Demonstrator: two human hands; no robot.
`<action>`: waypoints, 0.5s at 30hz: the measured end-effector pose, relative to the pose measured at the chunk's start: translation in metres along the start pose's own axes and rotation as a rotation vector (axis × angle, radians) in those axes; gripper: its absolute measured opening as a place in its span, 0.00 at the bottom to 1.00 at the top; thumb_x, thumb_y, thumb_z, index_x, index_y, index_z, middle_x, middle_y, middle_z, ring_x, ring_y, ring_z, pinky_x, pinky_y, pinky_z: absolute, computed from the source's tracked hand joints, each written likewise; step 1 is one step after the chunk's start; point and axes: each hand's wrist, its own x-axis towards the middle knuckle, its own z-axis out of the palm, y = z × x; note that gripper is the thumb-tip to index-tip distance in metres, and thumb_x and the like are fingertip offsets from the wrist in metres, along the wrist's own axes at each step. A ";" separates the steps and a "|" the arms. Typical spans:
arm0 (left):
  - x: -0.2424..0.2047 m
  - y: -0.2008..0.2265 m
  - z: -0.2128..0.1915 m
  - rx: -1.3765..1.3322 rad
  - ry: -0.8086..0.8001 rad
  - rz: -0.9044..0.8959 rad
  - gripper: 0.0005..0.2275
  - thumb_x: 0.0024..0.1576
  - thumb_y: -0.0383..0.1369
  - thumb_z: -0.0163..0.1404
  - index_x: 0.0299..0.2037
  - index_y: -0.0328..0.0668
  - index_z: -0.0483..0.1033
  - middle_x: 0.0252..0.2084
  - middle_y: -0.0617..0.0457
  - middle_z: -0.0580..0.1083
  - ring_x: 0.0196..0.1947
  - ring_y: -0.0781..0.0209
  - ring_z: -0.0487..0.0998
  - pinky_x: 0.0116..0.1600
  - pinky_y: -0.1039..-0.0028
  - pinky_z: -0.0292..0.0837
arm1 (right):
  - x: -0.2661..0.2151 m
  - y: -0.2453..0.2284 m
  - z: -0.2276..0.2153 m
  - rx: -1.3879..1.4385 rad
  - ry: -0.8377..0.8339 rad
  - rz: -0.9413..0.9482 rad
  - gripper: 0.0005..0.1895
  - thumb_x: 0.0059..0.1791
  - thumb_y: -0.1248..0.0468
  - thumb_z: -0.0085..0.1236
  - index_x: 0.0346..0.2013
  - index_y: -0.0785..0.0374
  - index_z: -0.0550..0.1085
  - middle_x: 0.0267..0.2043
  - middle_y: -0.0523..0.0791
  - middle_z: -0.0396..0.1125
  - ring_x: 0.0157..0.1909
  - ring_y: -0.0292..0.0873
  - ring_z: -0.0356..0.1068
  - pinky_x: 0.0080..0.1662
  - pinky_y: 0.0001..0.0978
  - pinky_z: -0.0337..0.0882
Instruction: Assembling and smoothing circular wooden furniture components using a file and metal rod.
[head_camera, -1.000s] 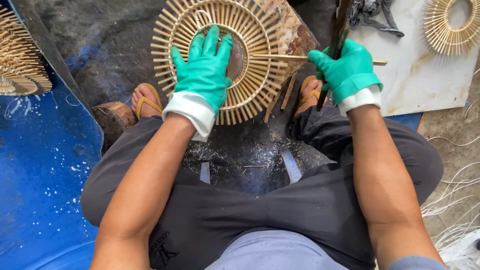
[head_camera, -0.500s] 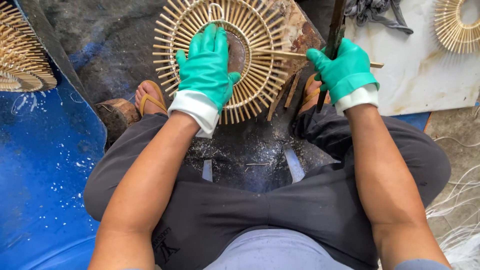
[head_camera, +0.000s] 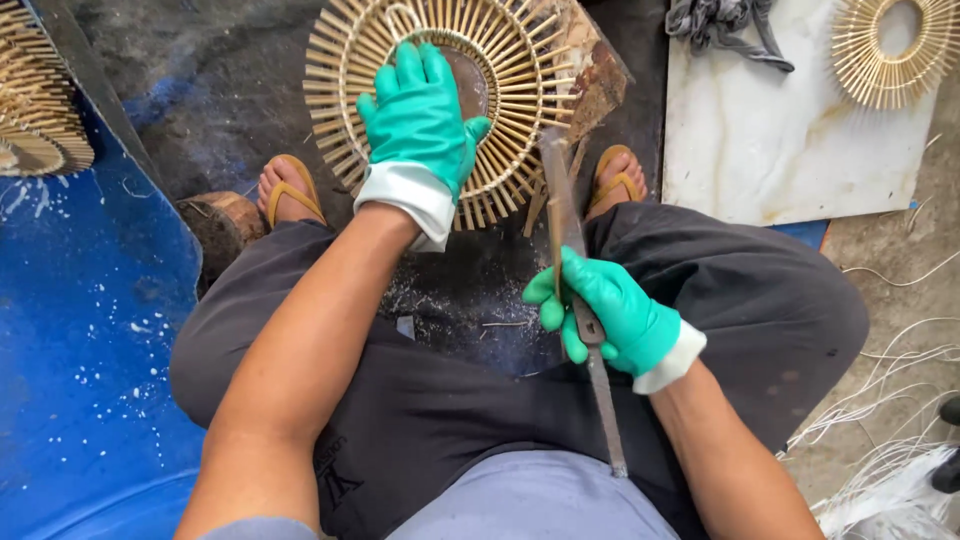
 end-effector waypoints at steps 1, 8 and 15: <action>-0.002 -0.001 0.005 0.000 -0.002 -0.002 0.41 0.51 0.51 0.64 0.66 0.30 0.60 0.68 0.37 0.61 0.61 0.38 0.65 0.59 0.41 0.64 | -0.001 0.002 -0.001 -0.001 -0.001 0.003 0.31 0.57 0.43 0.40 0.43 0.71 0.76 0.26 0.45 0.71 0.16 0.39 0.67 0.20 0.28 0.68; 0.003 -0.006 0.007 -0.024 -0.096 0.031 0.42 0.52 0.49 0.63 0.70 0.33 0.56 0.71 0.35 0.56 0.68 0.35 0.58 0.64 0.35 0.55 | 0.007 -0.002 -0.003 -0.063 -0.034 0.001 0.31 0.56 0.43 0.39 0.44 0.69 0.76 0.26 0.44 0.70 0.15 0.38 0.66 0.19 0.26 0.65; 0.009 -0.017 0.009 0.049 -0.088 0.163 0.44 0.47 0.48 0.64 0.70 0.36 0.55 0.71 0.38 0.57 0.69 0.38 0.57 0.66 0.35 0.51 | -0.001 -0.035 -0.006 -0.288 0.051 0.005 0.30 0.52 0.41 0.45 0.38 0.67 0.79 0.24 0.46 0.73 0.15 0.39 0.68 0.16 0.26 0.61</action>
